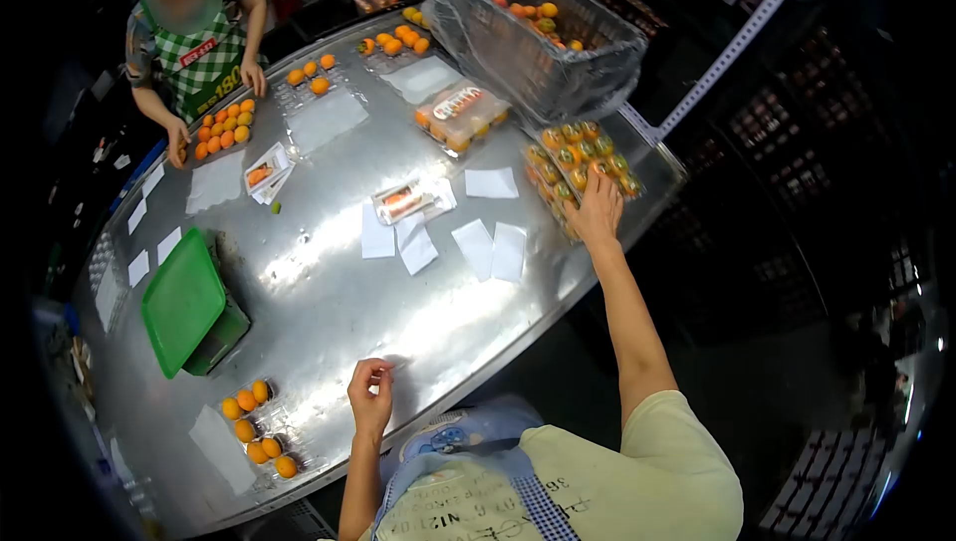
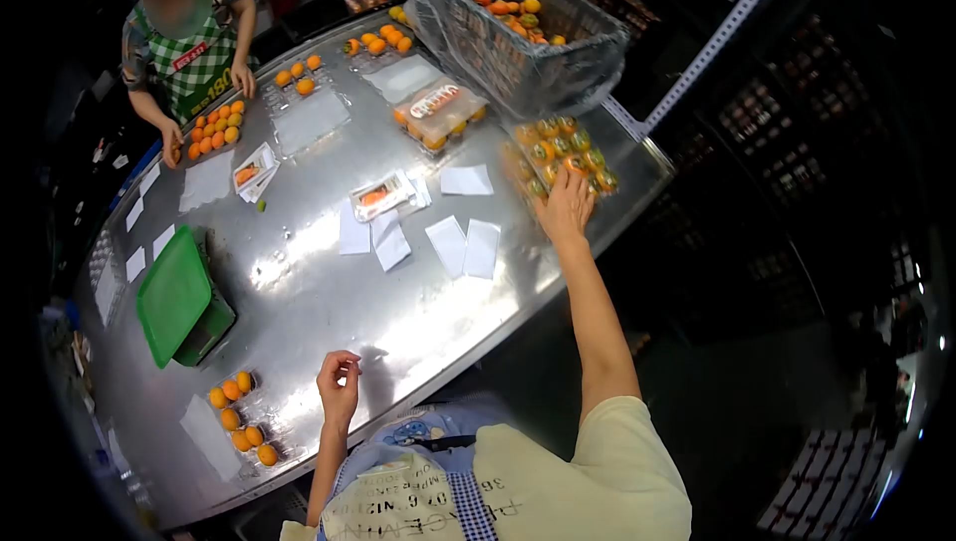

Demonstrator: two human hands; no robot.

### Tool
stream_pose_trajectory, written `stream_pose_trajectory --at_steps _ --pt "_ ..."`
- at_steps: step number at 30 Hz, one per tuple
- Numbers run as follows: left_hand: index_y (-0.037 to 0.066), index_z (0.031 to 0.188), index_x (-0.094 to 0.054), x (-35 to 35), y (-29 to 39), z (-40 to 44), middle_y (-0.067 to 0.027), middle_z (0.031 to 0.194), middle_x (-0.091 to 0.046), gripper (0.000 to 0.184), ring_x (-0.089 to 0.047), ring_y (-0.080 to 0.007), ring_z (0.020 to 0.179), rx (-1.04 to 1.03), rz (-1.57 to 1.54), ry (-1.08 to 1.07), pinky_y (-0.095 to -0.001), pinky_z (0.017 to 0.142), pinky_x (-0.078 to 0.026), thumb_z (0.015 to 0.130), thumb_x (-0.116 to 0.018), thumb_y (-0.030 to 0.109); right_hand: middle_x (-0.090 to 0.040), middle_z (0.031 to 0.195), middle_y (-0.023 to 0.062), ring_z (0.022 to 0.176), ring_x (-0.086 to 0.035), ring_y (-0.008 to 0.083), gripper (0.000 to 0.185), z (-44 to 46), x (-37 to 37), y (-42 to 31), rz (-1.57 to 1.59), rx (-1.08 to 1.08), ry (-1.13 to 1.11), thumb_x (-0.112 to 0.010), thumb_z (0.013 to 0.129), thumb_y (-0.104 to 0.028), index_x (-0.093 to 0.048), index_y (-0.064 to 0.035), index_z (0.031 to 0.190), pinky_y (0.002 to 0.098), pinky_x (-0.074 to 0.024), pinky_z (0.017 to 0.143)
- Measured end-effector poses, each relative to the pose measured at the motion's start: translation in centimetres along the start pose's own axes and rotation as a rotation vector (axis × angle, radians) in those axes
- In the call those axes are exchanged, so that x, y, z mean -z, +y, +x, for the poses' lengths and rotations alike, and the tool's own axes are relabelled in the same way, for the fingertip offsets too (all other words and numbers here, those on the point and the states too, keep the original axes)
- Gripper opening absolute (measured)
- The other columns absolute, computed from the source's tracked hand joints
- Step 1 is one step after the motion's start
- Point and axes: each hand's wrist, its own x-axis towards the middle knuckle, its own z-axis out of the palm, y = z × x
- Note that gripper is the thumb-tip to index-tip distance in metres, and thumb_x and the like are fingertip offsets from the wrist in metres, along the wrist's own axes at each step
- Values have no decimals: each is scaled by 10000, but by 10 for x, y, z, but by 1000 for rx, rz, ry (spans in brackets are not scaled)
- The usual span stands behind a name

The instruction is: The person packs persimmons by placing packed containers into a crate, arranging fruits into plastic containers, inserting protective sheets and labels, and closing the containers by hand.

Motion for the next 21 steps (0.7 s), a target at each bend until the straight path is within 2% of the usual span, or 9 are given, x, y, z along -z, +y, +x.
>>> stream_pose_trajectory --at_steps 5,9,10,13,14,15,17,19,21 --pt "35 892 -621 -27 9 -3 -39 880 -575 158 -590 -109 688 103 56 166 -225 584 -466 826 -532 -78 -491 1159 172 1069 -521 340 688 35 -40 13 -198 -18 -174 -736 670 -248 -448 -55 1264 478 -411 875" --pt "36 898 -617 -30 2 -11 -35 867 -578 170 -594 -110 688 220 82 237 -222 580 -462 810 -534 -84 -492 1087 169 1002 -547 352 614 50 -17 15 -118 8 -316 -704 691 -234 -466 -29 1219 502 -422 863" --pt "43 899 -622 -29 -3 -11 -34 873 -581 187 -596 -118 688 226 101 235 -224 582 -461 799 -536 -89 -509 1104 170 984 -576 365 638 56 -17 21 -73 -11 -334 -716 658 -280 -495 -49 1210 490 -455 853" --pt "49 905 -628 -29 7 -5 -39 877 -586 198 -599 -125 700 232 138 214 -231 584 -462 794 -536 -87 -533 1130 182 999 -594 371 649 83 20 34 96 -118 -397 -725 621 -329 -547 -67 1187 470 -466 866" --pt "49 906 -629 -29 7 -4 -41 879 -588 198 -598 -127 702 214 136 213 -234 585 -462 794 -537 -85 -592 1105 209 1006 -602 387 663 95 26 48 161 -137 -352 -722 592 -360 -593 -84 1181 454 -481 865" --pt "50 908 -631 -28 6 -2 -42 881 -590 197 -598 -129 703 194 134 210 -237 585 -462 795 -537 -83 -651 1025 197 911 -651 332 628 108 33 60 222 -154 -364 -709 628 -309 -601 -21 1175 402 -510 804" --pt "48 912 -632 -23 5 -1 -44 885 -596 193 -595 -132 708 190 135 191 -242 587 -463 796 -541 -77 -676 947 167 796 -665 254 565 132 6 123 684 -222 -482 -685 675 -231 -593 64 1149 341 -519 724" --pt "45 917 -632 -20 2 -2 -45 889 -604 184 -592 -134 714 221 133 166 -244 590 -463 799 -548 -69 -659 922 133 757 -641 189 493 137 44 135 896 -435 -536 -665 705 -162 -586 121 1102 296 -504 680" --pt "44 922 -633 -17 -6 -6 -43 889 -611 176 -588 -139 715 203 152 151 -247 593 -465 806 -553 -62 -643 905 108 754 -622 175 457 122 83 125 1066 -439 -450 -654 711 -141 -593 111 1087 280 -489 679"
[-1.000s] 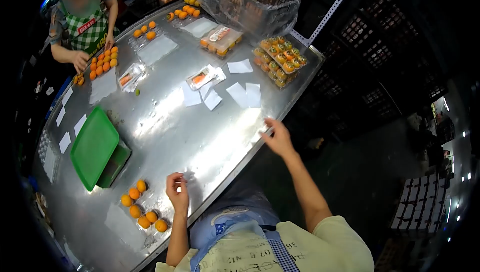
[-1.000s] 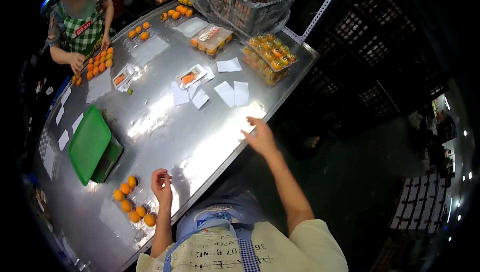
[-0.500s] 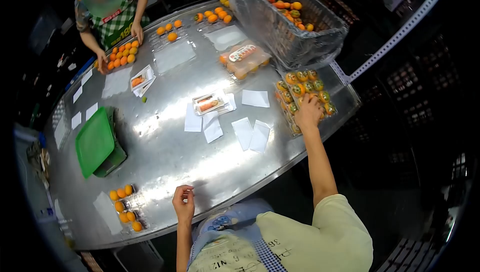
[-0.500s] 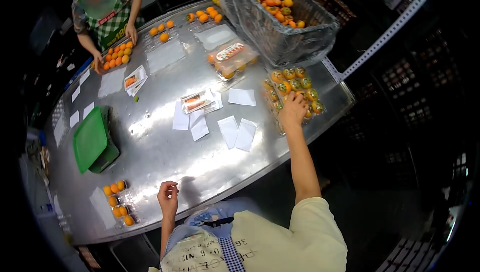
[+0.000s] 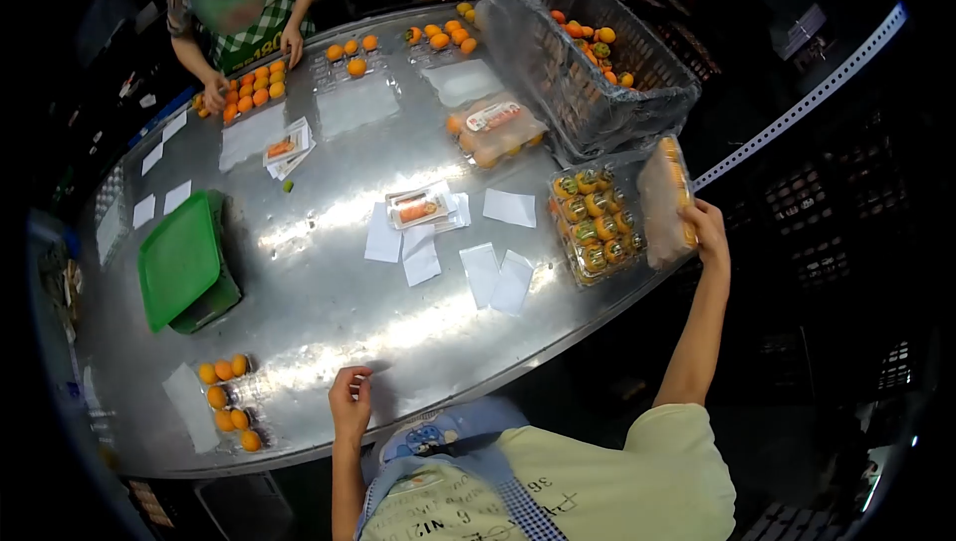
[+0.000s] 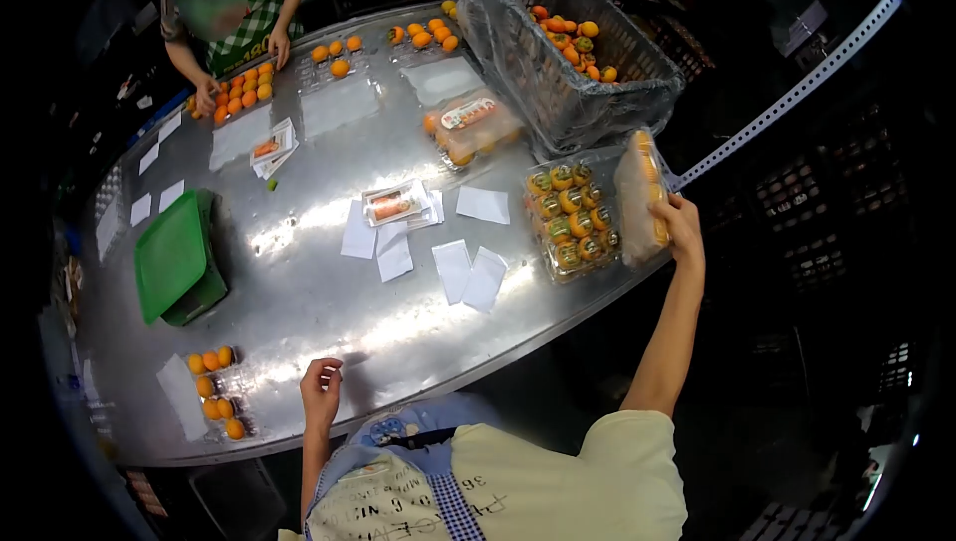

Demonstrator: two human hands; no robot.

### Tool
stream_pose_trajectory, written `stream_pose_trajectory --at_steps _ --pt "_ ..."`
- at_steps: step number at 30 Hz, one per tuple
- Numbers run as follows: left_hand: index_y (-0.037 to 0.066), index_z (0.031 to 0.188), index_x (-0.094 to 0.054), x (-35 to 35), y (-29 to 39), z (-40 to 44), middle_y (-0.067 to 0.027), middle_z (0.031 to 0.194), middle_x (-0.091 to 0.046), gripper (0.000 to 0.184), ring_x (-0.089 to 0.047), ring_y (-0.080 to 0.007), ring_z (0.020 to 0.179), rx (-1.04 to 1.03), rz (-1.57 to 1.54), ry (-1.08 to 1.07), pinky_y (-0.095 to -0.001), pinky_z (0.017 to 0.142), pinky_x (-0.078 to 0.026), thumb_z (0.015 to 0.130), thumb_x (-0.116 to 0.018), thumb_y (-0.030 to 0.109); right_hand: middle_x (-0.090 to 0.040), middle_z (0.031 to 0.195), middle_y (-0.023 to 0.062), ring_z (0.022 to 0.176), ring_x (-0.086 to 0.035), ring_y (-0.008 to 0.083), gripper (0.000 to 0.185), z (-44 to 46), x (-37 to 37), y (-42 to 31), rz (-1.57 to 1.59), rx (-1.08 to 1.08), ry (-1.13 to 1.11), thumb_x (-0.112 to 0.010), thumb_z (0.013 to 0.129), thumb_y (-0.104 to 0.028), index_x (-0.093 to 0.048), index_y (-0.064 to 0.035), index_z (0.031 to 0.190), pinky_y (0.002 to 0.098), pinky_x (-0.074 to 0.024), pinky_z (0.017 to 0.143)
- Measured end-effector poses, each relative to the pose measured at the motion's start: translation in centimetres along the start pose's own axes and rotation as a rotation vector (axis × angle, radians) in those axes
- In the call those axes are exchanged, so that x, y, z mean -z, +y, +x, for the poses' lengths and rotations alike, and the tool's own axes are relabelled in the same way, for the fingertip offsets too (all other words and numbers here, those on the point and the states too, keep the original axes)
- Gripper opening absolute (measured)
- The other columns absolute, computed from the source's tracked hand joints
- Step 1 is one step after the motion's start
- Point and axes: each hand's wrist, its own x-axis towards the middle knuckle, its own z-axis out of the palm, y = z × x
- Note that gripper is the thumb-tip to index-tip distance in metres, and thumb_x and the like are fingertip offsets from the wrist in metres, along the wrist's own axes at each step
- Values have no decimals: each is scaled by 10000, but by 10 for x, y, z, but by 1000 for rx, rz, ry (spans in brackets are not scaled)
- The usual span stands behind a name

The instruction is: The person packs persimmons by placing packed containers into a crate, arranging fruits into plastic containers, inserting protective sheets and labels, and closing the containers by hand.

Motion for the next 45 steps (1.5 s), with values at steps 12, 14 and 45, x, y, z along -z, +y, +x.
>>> stream_pose_trajectory --at_steps 12,14,45 --pt "62 1312 -453 -24 4 10 -117 1197 -570 437 -612 -177 930 381 -557 -280 -295 740 -524 966 -501 324 -597 1094 187 958 -616 273 713 -145 -171 63 651 -152 -603 -626 674 -267 -461 114 1253 344 -514 843" --pt "43 1326 -435 -21 15 15 -112 1215 -560 497 -612 -194 980 526 -821 -307 -332 792 -525 985 -412 404 -588 1146 199 1001 -615 268 628 -160 -226 107 862 -403 -787 -570 737 -243 -467 76 1268 364 -520 843" --pt "143 1425 -259 54 -46 29 -117 1175 -561 635 -596 -212 955 385 -1079 17 -325 673 -513 881 -586 162 -638 930 71 870 -571 112 400 -181 -442 129 116 -33 -946 -652 879 -374 -601 -23 1064 275 -481 758"
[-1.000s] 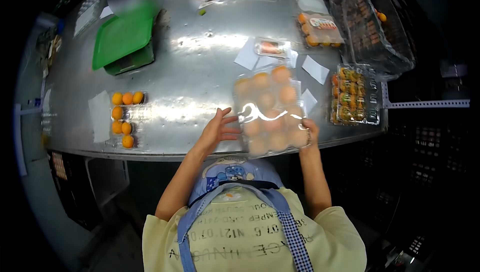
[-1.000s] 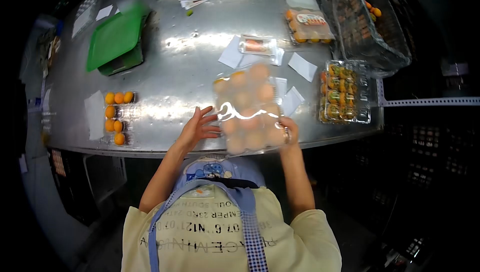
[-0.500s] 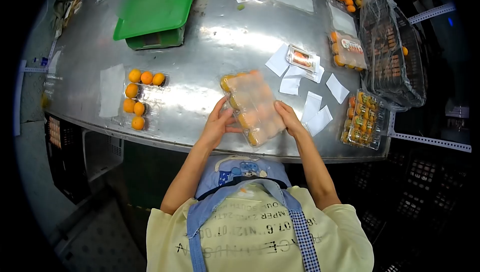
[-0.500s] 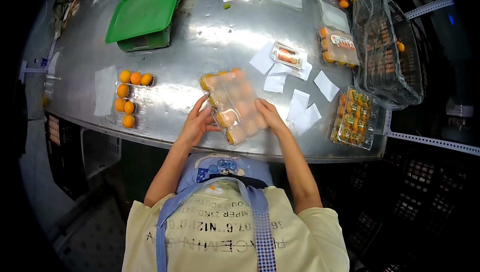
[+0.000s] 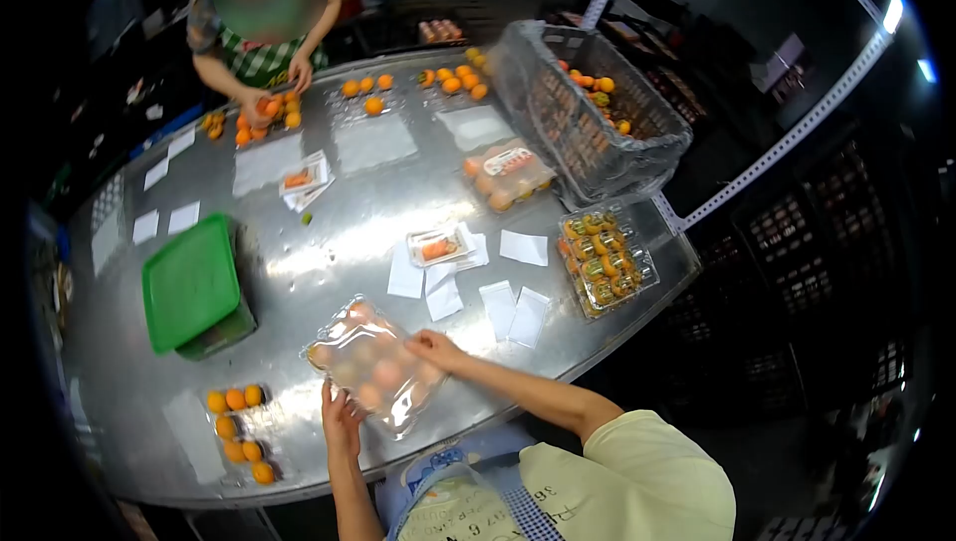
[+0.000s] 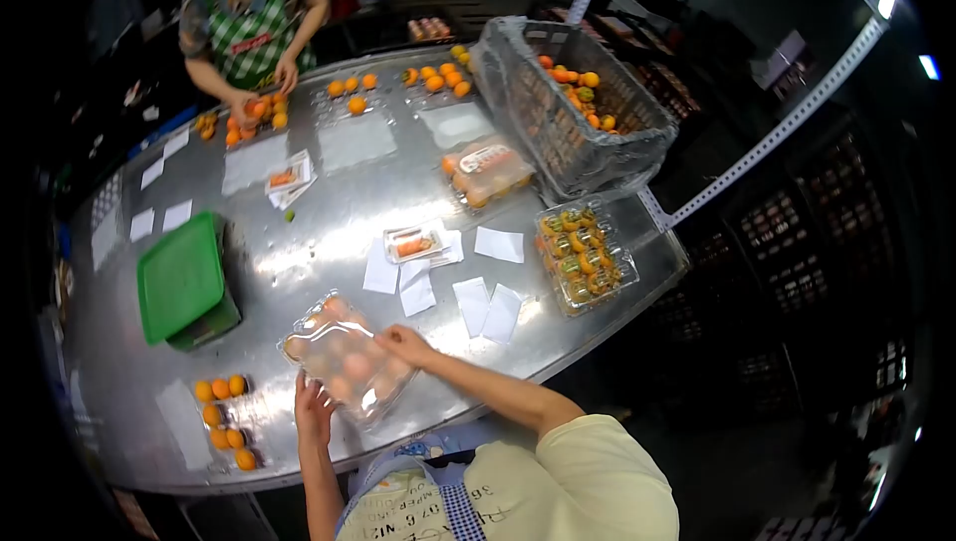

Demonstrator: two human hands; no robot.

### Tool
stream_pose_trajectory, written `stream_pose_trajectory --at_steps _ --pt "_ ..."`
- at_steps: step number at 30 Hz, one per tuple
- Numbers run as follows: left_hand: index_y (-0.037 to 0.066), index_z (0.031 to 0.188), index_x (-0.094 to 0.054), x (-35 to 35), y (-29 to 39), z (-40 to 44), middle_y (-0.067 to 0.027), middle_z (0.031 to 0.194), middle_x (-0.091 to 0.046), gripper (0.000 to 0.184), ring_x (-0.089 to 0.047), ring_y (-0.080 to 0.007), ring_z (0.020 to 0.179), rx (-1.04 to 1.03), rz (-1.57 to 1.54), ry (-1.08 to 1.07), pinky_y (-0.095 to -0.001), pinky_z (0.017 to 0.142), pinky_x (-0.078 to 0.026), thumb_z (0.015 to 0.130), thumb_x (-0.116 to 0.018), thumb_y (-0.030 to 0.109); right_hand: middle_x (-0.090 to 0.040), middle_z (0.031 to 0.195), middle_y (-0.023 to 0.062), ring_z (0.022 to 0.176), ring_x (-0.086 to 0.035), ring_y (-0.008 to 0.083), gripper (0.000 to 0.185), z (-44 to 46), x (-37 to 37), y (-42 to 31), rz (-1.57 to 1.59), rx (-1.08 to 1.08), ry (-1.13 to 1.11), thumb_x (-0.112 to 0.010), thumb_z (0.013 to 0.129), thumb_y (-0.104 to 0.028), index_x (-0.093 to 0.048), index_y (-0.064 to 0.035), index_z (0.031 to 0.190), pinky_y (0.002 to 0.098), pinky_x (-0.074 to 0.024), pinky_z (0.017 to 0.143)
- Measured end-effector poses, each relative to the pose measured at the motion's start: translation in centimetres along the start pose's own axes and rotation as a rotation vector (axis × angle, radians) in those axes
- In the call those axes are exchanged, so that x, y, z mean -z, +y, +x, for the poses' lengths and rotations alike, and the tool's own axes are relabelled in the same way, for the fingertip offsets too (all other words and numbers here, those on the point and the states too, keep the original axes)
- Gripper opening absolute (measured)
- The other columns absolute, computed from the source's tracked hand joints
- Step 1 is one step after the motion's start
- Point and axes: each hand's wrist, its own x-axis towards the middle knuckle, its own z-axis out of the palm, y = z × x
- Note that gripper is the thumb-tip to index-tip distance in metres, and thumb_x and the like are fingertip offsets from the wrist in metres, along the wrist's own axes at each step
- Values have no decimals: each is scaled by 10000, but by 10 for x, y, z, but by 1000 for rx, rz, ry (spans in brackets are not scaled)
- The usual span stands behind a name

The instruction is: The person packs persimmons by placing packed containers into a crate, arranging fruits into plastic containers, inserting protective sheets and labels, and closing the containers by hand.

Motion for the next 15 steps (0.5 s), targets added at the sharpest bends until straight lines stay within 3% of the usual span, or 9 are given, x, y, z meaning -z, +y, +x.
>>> stream_pose_trajectory --at_steps 1,3,6,9,11,13,14,15 --pt "127 1415 -286 -1 4 11 -106 1140 -576 624 -598 -203 922 -47 140 105 -318 661 -506 881 -601 195 -637 890 66 842 -573 104 362 -11 -12 0 1 4 76 -660 876 -363 -596 -36 1018 275 -485 734" --pt "95 1395 -338 -8 5 41 -86 1071 -604 616 -601 -184 855 -157 405 312 -303 636 -493 879 -630 262 -633 833 58 793 -595 110 344 -32 -25 10 75 -2 -51 -675 866 -358 -561 -50 971 271 -498 691" --pt "58 1289 -503 2 26 77 -112 979 -649 564 -621 -202 809 -173 1166 208 -314 659 -502 826 -686 322 -645 850 77 797 -633 143 383 -61 -39 33 242 -229 -249 -691 850 -370 -544 -44 984 269 -517 704" --pt "51 1166 -617 -37 34 90 -129 845 -657 499 -615 -219 722 -241 1406 -125 -325 661 -503 784 -719 355 -649 981 102 874 -661 195 478 -92 -46 18 374 -484 -354 -669 856 -409 -547 -9 1088 289 -522 758" --pt "82 1148 -640 -64 35 98 -131 861 -638 480 -591 -264 817 -227 1567 -283 -358 765 -489 763 -727 355 -639 1100 76 915 -655 200 559 -101 -50 31 376 -541 -490 -639 873 -420 -519 -11 1235 286 -515 758" --pt "93 1147 -645 -77 29 108 -128 907 -628 490 -571 -282 917 -333 1799 -445 -369 834 -470 741 -738 351 -627 1128 84 876 -651 174 536 -100 -55 29 363 -401 -712 -617 890 -412 -517 -13 1234 286 -508 735" --pt "88 1127 -652 -80 24 107 -137 1040 -605 473 -509 -308 1050 -524 1722 -452 -399 901 -428 730 -735 331 -621 1136 91 885 -646 180 524 -95 -57 27 207 -291 -735 -621 886 -396 -518 -14 1230 292 -506 736" --pt "86 1142 -640 -76 18 110 -143 1052 -597 479 -505 -313 1051 -639 1702 -394 -406 898 -427 735 -730 322 -615 1144 98 894 -641 186 513 -90 -58 7 51 -180 -753 -625 883 -380 -520 -14 1226 298 -504 737"
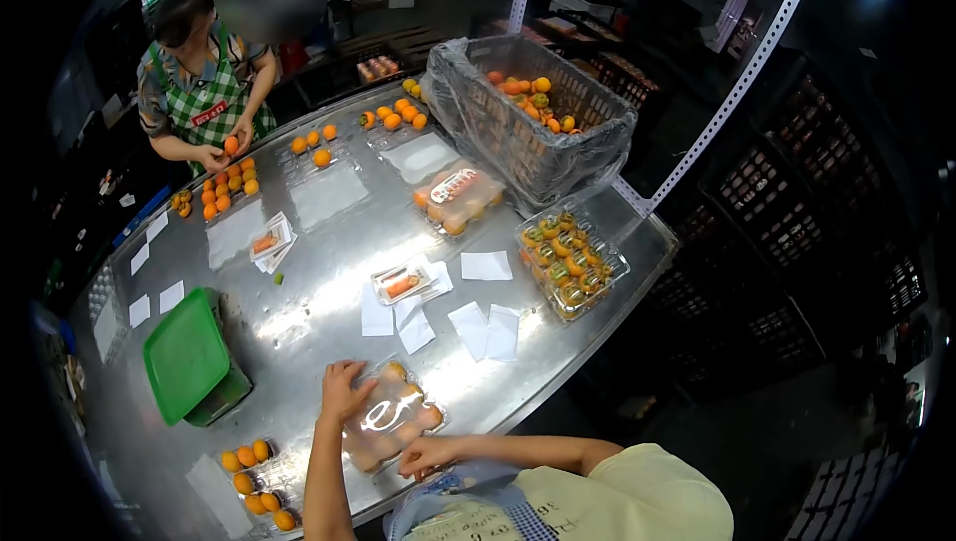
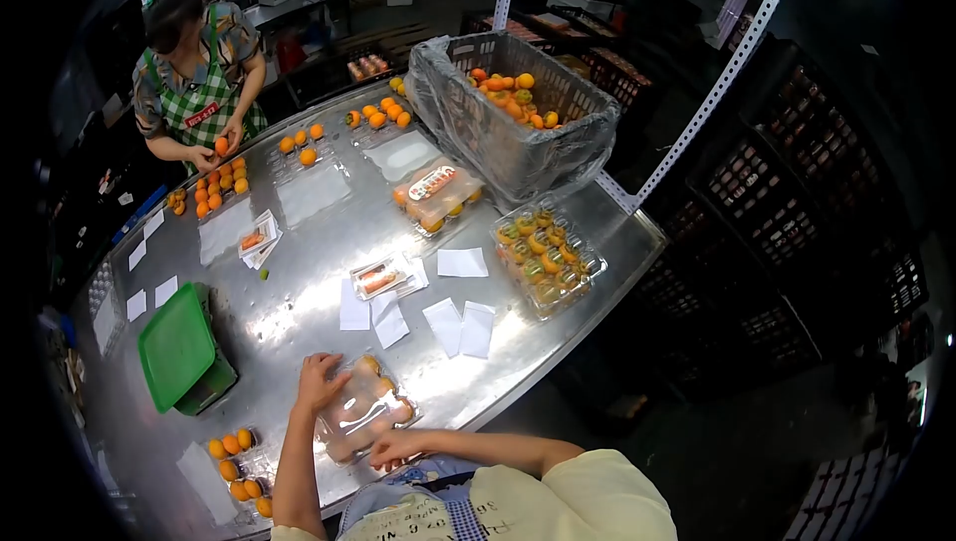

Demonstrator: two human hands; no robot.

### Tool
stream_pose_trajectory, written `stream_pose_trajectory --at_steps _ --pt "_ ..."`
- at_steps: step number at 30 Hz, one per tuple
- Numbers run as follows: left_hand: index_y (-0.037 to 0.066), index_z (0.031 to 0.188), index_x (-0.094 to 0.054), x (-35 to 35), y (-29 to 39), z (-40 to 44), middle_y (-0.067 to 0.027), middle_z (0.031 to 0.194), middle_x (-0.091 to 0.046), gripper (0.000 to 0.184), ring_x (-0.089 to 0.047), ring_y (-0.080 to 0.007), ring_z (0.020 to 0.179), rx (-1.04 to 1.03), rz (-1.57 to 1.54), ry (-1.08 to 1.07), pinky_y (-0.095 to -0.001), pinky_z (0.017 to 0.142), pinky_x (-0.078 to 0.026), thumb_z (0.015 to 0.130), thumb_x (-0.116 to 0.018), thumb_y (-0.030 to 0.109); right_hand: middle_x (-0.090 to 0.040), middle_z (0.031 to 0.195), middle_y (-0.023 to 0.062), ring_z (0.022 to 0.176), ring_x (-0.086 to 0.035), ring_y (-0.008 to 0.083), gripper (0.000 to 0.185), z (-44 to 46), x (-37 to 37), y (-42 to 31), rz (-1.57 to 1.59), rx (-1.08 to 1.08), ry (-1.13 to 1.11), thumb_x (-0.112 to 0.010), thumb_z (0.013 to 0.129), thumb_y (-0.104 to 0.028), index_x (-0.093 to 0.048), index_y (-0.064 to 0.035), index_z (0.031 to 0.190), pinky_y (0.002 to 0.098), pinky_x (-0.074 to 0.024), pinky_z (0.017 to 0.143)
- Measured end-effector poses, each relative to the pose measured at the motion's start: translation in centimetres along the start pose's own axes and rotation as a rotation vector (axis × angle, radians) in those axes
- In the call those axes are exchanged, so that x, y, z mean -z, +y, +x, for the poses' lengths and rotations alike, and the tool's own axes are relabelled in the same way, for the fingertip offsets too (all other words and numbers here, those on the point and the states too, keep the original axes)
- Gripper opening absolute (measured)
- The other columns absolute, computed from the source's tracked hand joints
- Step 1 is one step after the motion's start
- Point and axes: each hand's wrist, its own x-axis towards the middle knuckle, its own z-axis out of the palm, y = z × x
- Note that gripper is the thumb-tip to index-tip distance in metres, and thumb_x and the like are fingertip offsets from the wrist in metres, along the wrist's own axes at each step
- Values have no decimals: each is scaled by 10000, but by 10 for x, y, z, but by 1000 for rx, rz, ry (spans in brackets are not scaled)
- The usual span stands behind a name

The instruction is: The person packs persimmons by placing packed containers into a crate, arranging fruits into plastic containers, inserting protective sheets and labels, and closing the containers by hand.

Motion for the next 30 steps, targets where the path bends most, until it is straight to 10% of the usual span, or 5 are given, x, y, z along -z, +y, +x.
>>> stream_pose_trajectory --at_steps 5,11,26,28,30 --pt "79 1231 -561 -24 -34 -61 -149 1042 -570 494 -521 -273 979 124 377 605 -402 848 -441 797 -689 276 -530 1237 161 1119 -517 280 568 10 -3 -64 -962 318 663 -675 803 -312 -498 -6 1247 390 -415 913" --pt "72 1258 -533 -30 -49 -141 4 826 -540 333 -463 -50 608 712 -956 367 -206 494 -392 948 -542 193 -483 1267 172 1205 -413 329 670 93 17 -71 -1354 477 818 -690 748 -401 -498 6 1244 443 -310 999" --pt "-4 948 -690 -26 -83 -123 -55 789 -661 256 -584 -122 731 498 -680 269 -245 702 -470 918 -577 224 -573 1000 106 951 -556 238 302 63 -20 -62 -1125 634 650 -660 798 -286 -624 -81 1016 346 -438 810" --pt "7 954 -699 -21 -71 -116 -83 861 -660 208 -608 -140 783 449 -592 280 -264 728 -484 886 -605 180 -589 810 97 733 -607 228 246 0 -17 -88 -860 -121 405 -554 899 -312 -620 -89 979 364 -476 662" --pt "25 969 -703 -14 -55 -110 -87 908 -653 187 -607 -139 799 372 -535 315 -266 726 -484 881 -612 161 -592 679 90 574 -589 226 399 -20 11 -17 -600 -69 416 -483 947 -422 -622 -50 912 369 -488 573"
